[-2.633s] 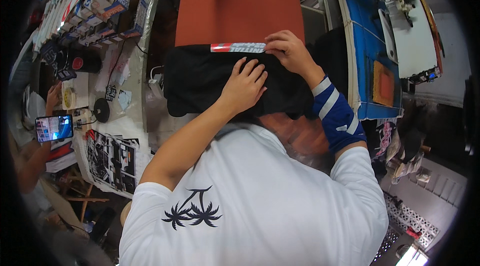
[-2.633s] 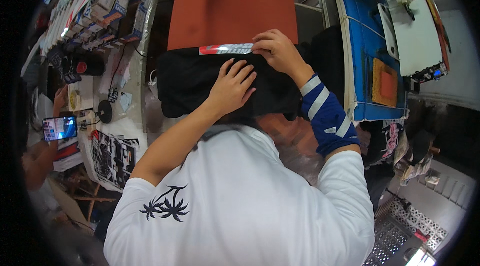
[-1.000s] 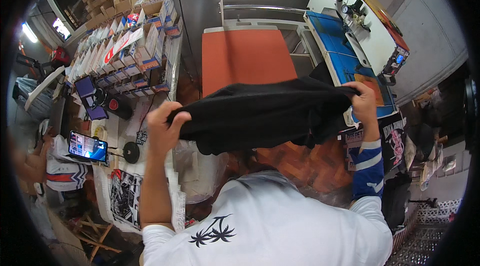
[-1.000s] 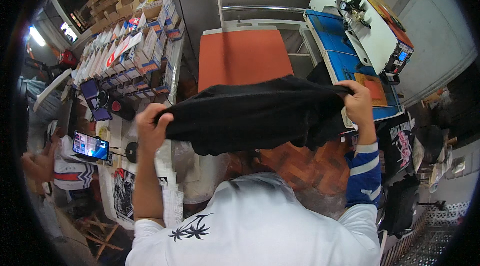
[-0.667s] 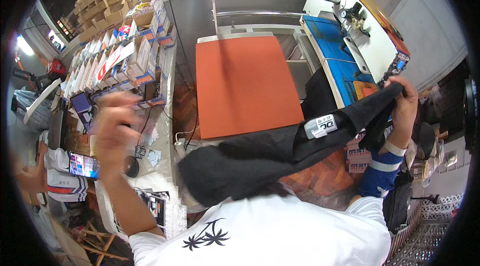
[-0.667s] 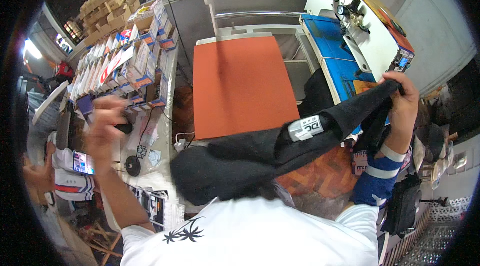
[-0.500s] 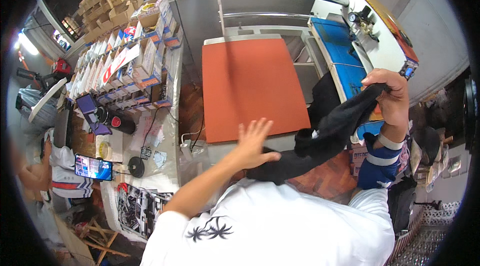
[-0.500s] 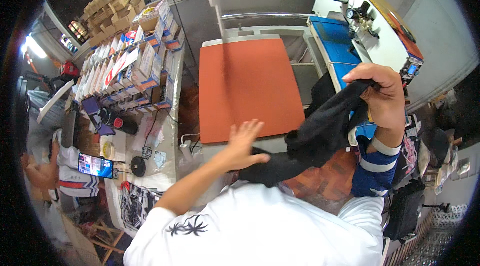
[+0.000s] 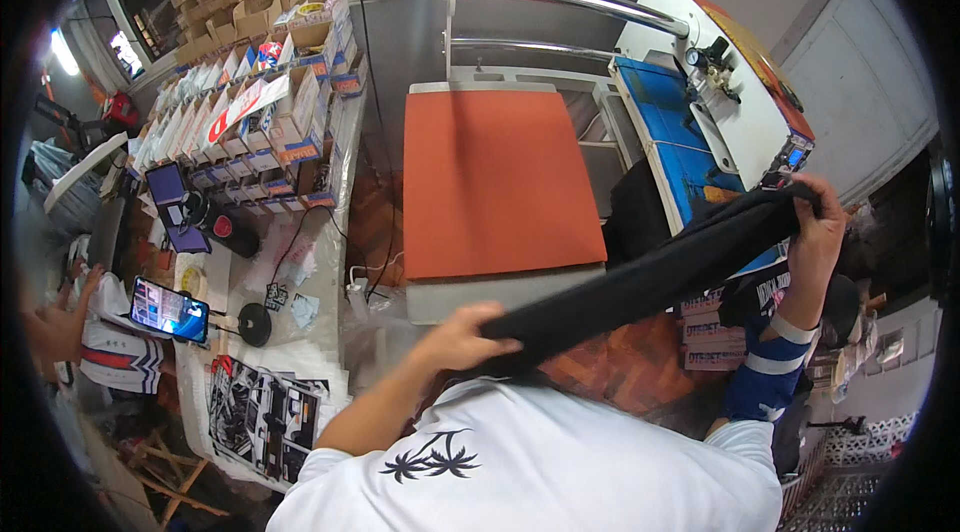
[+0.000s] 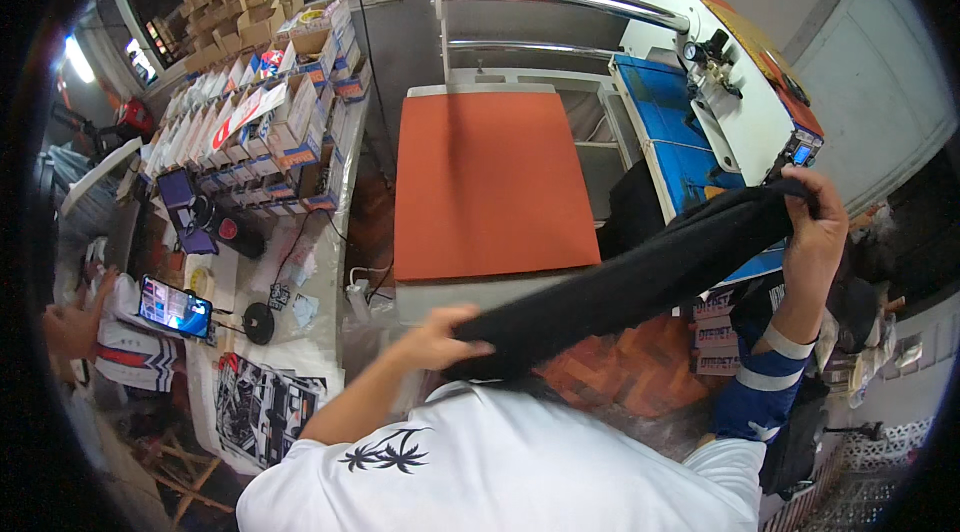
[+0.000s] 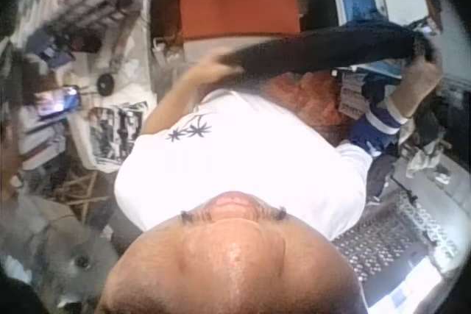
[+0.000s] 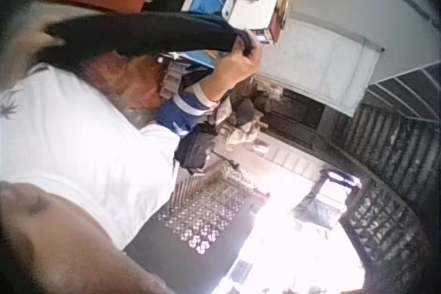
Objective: The person aligns a black t-shirt on a heat press, places a graphic transfer on the chest, and operates the press. They repeat this process for multiple shirts, including applying a smaller logo to the sleeve.
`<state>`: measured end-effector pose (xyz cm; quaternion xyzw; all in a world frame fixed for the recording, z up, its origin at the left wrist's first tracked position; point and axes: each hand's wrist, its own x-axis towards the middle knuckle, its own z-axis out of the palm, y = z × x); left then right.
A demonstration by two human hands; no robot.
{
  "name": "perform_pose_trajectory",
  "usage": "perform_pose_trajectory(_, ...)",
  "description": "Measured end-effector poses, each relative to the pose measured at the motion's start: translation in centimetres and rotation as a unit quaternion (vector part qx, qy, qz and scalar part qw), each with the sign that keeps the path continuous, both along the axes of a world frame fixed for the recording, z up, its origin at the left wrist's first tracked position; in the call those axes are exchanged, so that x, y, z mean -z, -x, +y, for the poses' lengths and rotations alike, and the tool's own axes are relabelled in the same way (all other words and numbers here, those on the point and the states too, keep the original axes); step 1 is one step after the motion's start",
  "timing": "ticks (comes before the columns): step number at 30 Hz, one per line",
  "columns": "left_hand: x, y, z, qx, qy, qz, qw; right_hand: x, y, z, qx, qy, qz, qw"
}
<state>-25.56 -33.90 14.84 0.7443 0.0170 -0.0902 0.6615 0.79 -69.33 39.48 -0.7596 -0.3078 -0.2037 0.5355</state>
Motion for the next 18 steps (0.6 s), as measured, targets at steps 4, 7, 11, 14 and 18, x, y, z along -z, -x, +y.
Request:
perform_pose_trajectory(4,-6.3,2.9,5.8,0.115,-0.048,0.053,0.991,2.2,1.7,-1.5,-0.060,0.126,0.075,0.987)
perform_pose_trajectory(7,-4.6,5.1,7.2,0.179,-0.092,0.274,0.940,4.4,2.9,-0.1,-0.063,0.163,0.168,0.970)
perform_pose_trajectory(11,4.3,10.0,9.7,-0.044,0.473,0.066,0.878,8.3,2.9,-0.3,-0.132,0.165,0.300,0.930)
perform_pose_trajectory(14,-0.2,10.6,6.1,-0.212,0.156,0.147,0.954,10.5,3.5,-0.3,-0.172,0.179,0.397,0.884)
perform_pose_trajectory(18,-2.9,12.2,6.9,-0.042,-0.187,0.311,0.931,12.2,4.3,1.8,-0.132,0.321,0.366,0.864)
